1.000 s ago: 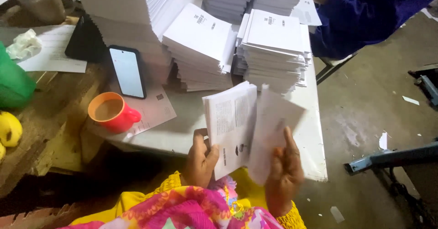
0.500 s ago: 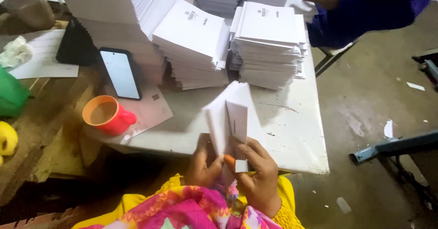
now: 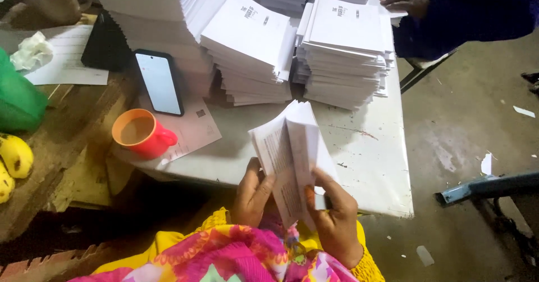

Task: Folding printed paper sheets into booklets and stacking them on a work table in a print shop.

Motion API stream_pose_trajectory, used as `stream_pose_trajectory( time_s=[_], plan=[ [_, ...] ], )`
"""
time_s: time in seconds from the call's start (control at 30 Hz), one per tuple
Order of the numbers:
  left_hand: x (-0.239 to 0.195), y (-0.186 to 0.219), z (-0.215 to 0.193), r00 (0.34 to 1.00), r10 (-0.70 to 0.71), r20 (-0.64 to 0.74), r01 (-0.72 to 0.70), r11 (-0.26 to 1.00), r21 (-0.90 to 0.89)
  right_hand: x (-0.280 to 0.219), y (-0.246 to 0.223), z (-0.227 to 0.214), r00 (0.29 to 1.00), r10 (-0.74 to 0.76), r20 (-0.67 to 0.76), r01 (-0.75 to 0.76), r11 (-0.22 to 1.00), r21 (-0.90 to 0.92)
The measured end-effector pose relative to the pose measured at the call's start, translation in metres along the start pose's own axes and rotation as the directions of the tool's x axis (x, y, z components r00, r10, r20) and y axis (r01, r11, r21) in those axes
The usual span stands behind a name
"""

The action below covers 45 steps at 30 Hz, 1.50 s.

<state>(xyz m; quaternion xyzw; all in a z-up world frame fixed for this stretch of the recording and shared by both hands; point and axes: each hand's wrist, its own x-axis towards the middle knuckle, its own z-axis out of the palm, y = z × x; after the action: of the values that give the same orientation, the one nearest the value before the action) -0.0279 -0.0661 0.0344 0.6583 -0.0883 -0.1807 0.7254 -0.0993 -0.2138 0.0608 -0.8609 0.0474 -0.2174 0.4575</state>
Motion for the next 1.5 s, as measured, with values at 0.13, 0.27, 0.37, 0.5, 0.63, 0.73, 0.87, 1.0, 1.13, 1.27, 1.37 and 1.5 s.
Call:
stream_pose_trajectory(
  time_s=[0.13, 0.27, 0.37, 0.5, 0.63, 0.73, 0.87, 1.0, 1.13, 1.27, 1.37, 1.5],
  plan=[
    [0.007, -0.021, -0.007, 0.993, 0.053, -0.106, -0.042, 0.994, 0.1, -0.002, 0.009, -0.008, 0.938, 0.031, -0.346, -0.046, 0.998, -0.034],
    [0.004, -0.011, -0.01, 0.99, -0.08, -0.115, 0.083, 0.996, 0.026, 0.005, 0.006, -0.027, 0.873, -0.131, -0.469, 0.083, 0.989, -0.122],
    [0.002, -0.007, -0.011, 0.982, -0.145, -0.125, 0.153, 0.986, 0.061, 0.005, 0.001, -0.028, 0.873, -0.159, -0.46, 0.051, 0.97, -0.239],
    [-0.001, -0.006, -0.008, 0.956, -0.224, -0.188, 0.249, 0.961, 0.122, 0.008, -0.006, -0.019, 0.932, -0.253, -0.258, 0.196, 0.954, -0.226],
    [-0.005, 0.007, 0.0, 0.991, -0.081, -0.109, 0.074, 0.995, -0.07, 0.001, -0.002, -0.004, 0.974, -0.221, 0.058, 0.228, 0.95, -0.214],
    [-0.009, 0.022, -0.003, 0.998, 0.027, 0.058, -0.022, 0.996, -0.083, 0.007, -0.025, 0.006, 0.958, -0.268, 0.106, 0.287, 0.91, -0.3],
    [-0.006, 0.022, -0.01, 0.988, -0.008, 0.153, 0.049, 0.962, -0.268, 0.005, -0.017, 0.008, 0.976, -0.21, 0.057, 0.218, 0.953, -0.212],
    [-0.006, 0.018, -0.006, 0.99, -0.11, 0.085, 0.128, 0.962, -0.243, 0.006, -0.024, 0.004, 0.996, -0.081, 0.037, 0.085, 0.985, -0.149],
    [0.001, 0.004, -0.008, 1.0, 0.0, 0.031, 0.003, 0.994, -0.107, 0.004, -0.007, 0.001, 0.997, -0.074, 0.013, 0.075, 0.995, -0.059],
    [0.011, -0.02, -0.013, 1.0, 0.027, -0.009, -0.027, 0.998, -0.051, 0.001, 0.004, -0.009, 0.983, 0.004, -0.184, -0.022, 0.995, -0.099],
    [0.017, -0.036, -0.02, 0.973, 0.231, -0.002, -0.224, 0.945, -0.239, 0.006, -0.001, -0.026, 0.884, 0.16, -0.439, -0.26, 0.949, -0.178],
    [0.014, -0.035, -0.029, 0.992, 0.122, -0.041, -0.127, 0.977, -0.169, 0.008, -0.011, -0.043, 0.856, -0.214, -0.47, 0.077, 0.953, -0.295]
  ],
)
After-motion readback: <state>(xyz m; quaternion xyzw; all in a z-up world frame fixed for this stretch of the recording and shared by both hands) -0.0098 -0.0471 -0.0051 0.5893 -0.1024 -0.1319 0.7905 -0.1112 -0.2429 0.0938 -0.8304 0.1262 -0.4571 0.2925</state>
